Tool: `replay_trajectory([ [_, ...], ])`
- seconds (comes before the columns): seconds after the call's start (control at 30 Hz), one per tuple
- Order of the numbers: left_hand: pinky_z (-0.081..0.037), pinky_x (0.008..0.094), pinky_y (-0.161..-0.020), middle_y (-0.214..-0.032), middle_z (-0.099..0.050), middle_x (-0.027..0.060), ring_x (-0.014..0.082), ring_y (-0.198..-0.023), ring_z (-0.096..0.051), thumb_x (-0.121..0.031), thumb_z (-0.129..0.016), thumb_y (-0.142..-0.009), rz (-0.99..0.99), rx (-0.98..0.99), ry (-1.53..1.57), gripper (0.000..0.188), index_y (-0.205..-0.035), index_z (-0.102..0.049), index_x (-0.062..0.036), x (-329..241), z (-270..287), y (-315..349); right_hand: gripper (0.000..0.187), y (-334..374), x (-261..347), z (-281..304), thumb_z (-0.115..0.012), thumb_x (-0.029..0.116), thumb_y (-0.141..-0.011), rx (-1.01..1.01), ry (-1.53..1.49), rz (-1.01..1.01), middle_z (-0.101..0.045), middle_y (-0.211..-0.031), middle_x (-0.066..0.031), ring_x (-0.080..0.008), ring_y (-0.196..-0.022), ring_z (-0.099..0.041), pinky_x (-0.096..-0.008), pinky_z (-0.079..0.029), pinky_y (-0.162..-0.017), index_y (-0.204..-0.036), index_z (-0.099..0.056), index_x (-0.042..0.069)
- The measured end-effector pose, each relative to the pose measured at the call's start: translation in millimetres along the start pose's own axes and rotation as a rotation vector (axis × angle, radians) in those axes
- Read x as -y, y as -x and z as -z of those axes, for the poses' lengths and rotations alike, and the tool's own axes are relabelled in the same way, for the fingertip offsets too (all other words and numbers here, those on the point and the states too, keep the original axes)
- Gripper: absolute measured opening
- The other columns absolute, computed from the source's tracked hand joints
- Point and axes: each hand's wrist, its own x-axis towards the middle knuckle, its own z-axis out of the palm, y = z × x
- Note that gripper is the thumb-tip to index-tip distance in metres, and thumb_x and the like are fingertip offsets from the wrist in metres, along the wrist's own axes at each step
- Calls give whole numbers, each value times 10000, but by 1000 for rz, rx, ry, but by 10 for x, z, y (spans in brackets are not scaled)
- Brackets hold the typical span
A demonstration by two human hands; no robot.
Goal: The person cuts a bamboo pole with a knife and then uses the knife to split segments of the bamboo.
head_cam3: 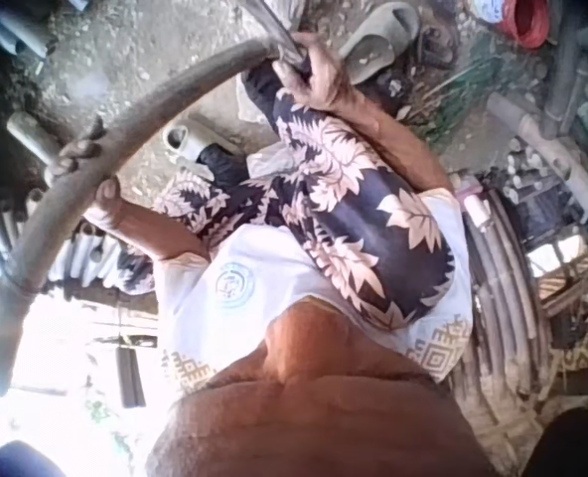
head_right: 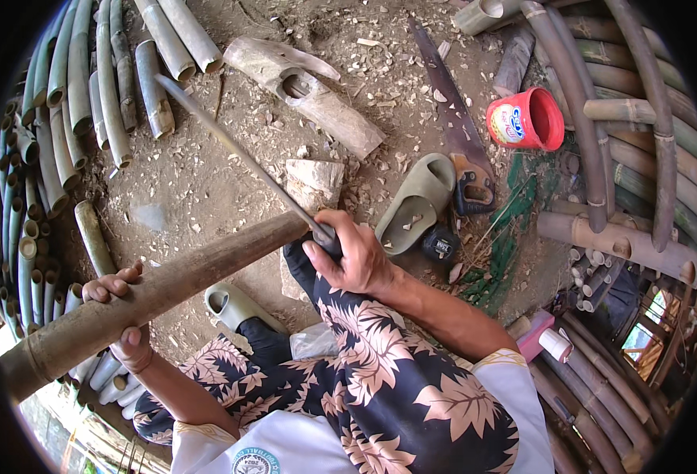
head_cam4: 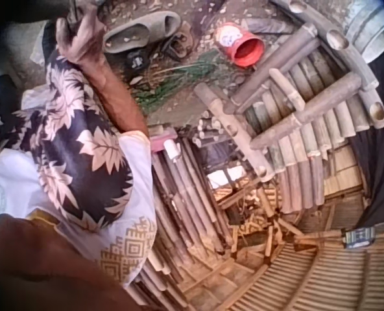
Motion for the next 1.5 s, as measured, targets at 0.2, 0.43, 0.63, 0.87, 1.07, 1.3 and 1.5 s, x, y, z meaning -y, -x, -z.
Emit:
replay_trajectory([
  [0.2, -366, 531, -1083, -1057, -568, 44, 287, -1141, -559, -261, -896, -654, 27, 149, 23, 663, -1116, -433, -150, -40, 46, -13, 374, 162, -608, 53, -590, 332, -924, 362, 368, -416, -642, -758, -274, -463, -714, -654, -507, -525, -622, -1027, -501, -15],
  [0.43, -336, 538, -1093, -1063, -598, 47, 330, -1146, -541, -201, -867, -659, -55, 255, 11, 577, -1093, -488, -161, -30, 68, -96, 323, 52, -109, -45, -652, 253, -902, 14, 1, 30, -635, -786, -217, -389, -669, -663, -438, -522, -591, -1029, -526, -16],
  [0.63, -308, 498, -1113, -1239, -492, 81, 310, -1243, -461, -294, -877, -643, 89, 92, 188, 767, -1257, -456, -108, -64, 46, -101, 398, 205, -660, -21, -577, 365, -911, 455, 420, -528, -640, -797, -306, -504, -774, -630, -550, -508, -691, -1017, -474, -5],
  [0.87, -339, 509, -1102, -1161, -533, 100, 281, -1149, -542, -192, -692, -843, -60, -364, 62, 581, -1329, -393, -84, 40, -277, -154, 393, 202, -408, -47, -622, 304, -900, 248, 241, -433, -649, -834, -261, -445, -789, -651, -488, -517, -695, -1110, -511, -9],
  [1.07, -366, 492, -1089, -1143, -528, 88, 275, -1133, -555, -186, -701, -829, -47, -331, 24, 584, -1312, -385, -92, 0, -261, -151, 315, 112, -159, -107, -676, 203, -869, 42, 185, 21, -638, -748, -187, -355, -682, -671, -418, -538, -597, -1062, -531, 0],
  [1.3, -344, 504, -1101, -1137, -526, 89, 281, -1137, -551, -194, -708, -812, -67, -260, 24, 604, -1307, -377, -96, -15, -281, -157, 348, 89, -146, -118, -616, 304, -916, 162, 224, -229, -650, -800, -257, -446, -744, -659, -500, -522, -626, -1049, -513, -1],
  [1.5, -331, 515, -1107, -1133, -529, 87, 284, -1145, -542, -192, -715, -809, -43, -275, 38, 616, -1311, -371, -98, -14, -307, -185, 331, 236, -527, -150, -623, 263, -899, 220, 412, -175, -641, -792, -241, -434, -670, -653, -475, -526, -586, -1057, -523, -10],
])
